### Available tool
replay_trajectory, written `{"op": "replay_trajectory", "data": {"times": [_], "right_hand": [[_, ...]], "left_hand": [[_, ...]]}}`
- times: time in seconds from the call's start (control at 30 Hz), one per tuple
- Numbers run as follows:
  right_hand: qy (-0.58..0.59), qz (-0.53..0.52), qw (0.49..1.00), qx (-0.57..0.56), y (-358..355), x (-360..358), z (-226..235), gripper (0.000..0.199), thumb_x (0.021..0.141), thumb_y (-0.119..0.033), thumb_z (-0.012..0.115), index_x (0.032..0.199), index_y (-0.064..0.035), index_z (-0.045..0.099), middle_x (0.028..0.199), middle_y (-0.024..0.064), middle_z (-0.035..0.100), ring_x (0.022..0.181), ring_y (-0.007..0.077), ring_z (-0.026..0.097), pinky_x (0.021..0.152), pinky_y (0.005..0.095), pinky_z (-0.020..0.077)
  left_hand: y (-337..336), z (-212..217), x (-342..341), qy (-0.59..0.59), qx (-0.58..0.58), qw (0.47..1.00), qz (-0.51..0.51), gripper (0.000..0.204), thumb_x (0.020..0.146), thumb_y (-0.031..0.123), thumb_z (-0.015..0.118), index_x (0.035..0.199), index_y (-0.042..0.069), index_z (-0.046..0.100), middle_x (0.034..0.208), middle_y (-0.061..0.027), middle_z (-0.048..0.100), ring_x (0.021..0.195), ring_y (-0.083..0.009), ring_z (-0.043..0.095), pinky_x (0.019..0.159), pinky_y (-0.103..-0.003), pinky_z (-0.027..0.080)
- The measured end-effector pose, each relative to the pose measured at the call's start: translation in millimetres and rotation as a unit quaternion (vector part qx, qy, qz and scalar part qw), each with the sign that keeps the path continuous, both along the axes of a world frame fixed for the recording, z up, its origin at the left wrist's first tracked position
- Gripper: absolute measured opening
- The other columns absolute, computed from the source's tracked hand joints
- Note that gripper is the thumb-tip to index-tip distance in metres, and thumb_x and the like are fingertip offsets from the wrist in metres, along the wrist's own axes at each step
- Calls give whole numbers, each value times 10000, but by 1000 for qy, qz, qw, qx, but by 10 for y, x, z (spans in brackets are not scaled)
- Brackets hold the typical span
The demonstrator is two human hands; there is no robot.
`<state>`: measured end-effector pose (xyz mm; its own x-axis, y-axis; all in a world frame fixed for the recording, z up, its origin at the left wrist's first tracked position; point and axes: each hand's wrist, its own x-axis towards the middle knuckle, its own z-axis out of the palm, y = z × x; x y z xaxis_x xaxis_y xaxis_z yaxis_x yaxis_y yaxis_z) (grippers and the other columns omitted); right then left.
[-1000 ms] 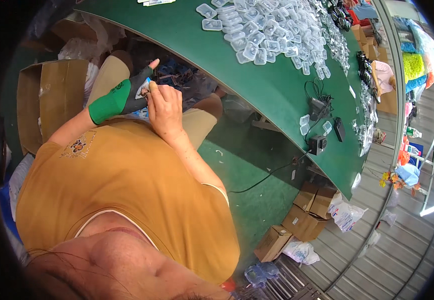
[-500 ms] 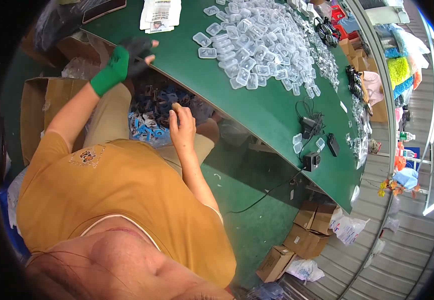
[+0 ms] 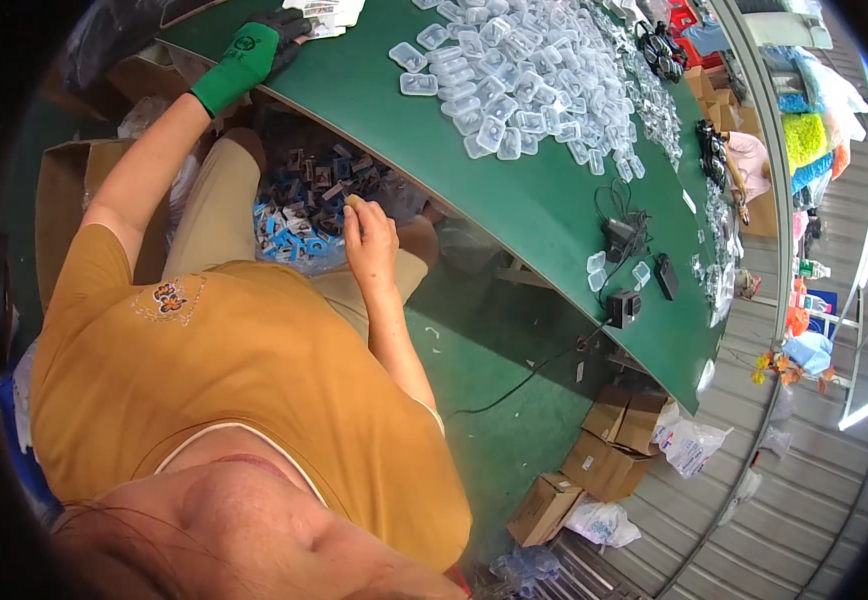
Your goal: The person packages small components by wrapping them in paper sleeves and folding the sleeves by hand.
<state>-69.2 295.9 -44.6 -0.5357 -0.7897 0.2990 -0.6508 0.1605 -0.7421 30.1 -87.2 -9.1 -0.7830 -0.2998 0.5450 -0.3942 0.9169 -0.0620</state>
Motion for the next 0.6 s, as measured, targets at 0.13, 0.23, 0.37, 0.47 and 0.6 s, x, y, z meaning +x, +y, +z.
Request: {"op": "replay_trajectory", "data": {"times": [0.13, 0.23, 0.37, 0.47, 0.6], "right_hand": [[-6, 2, 1000, -8, -48, 39, 58, 148, 971, -149, 634, 1082, -74, 697, 949, 102, 666, 870, 343, 647, 764, 405, 498], [2, 13, 1000, -13, -71, 81, 83, 142, 968, -144, 637, 1075, -71, 696, 944, 105, 665, 863, 346, 649, 754, 411, 502], [-26, 22, 999, -8, -57, 133, 63, 142, 959, -130, 643, 1075, -69, 698, 944, 112, 668, 878, 356, 649, 763, 422, 504], [-170, 34, 984, -46, -131, 178, 12, 214, 1002, -189, 639, 1128, -25, 694, 962, 89, 700, 803, 246, 685, 723, 340, 537], [-466, 45, 880, -79, -396, 95, 232, 380, 1047, -295, 605, 1281, 2, 634, 1008, 98, 704, 769, 141, 680, 671, 270, 556]], "left_hand": [[269, 375, -108, -36, 96, 994, 19, 490, 897, 371, 715, 1292, 84, 671, 1390, -167, 613, 1290, -371, 568, 1118, -468, 425], [239, 139, 54, -2, 83, 996, -15, 498, 896, 396, 717, 1279, 80, 678, 1413, -145, 604, 1339, -357, 532, 1161, -506, 362], [671, 99, 366, 39, 52, 991, -118, 503, 865, 417, 749, 1260, 112, 682, 1360, -134, 632, 1373, -357, 502, 1178, -559, 309], [695, -55, 540, 59, 12, 986, -153, 440, 821, 244, 775, 1230, 108, 686, 1280, -104, 666, 1283, -329, 579, 1153, -542, 358], [883, 141, 560, 121, -23, 970, -210, 394, 782, 86, 755, 1172, 108, 706, 1173, -71, 705, 1180, -294, 647, 1129, -515, 402]]}}
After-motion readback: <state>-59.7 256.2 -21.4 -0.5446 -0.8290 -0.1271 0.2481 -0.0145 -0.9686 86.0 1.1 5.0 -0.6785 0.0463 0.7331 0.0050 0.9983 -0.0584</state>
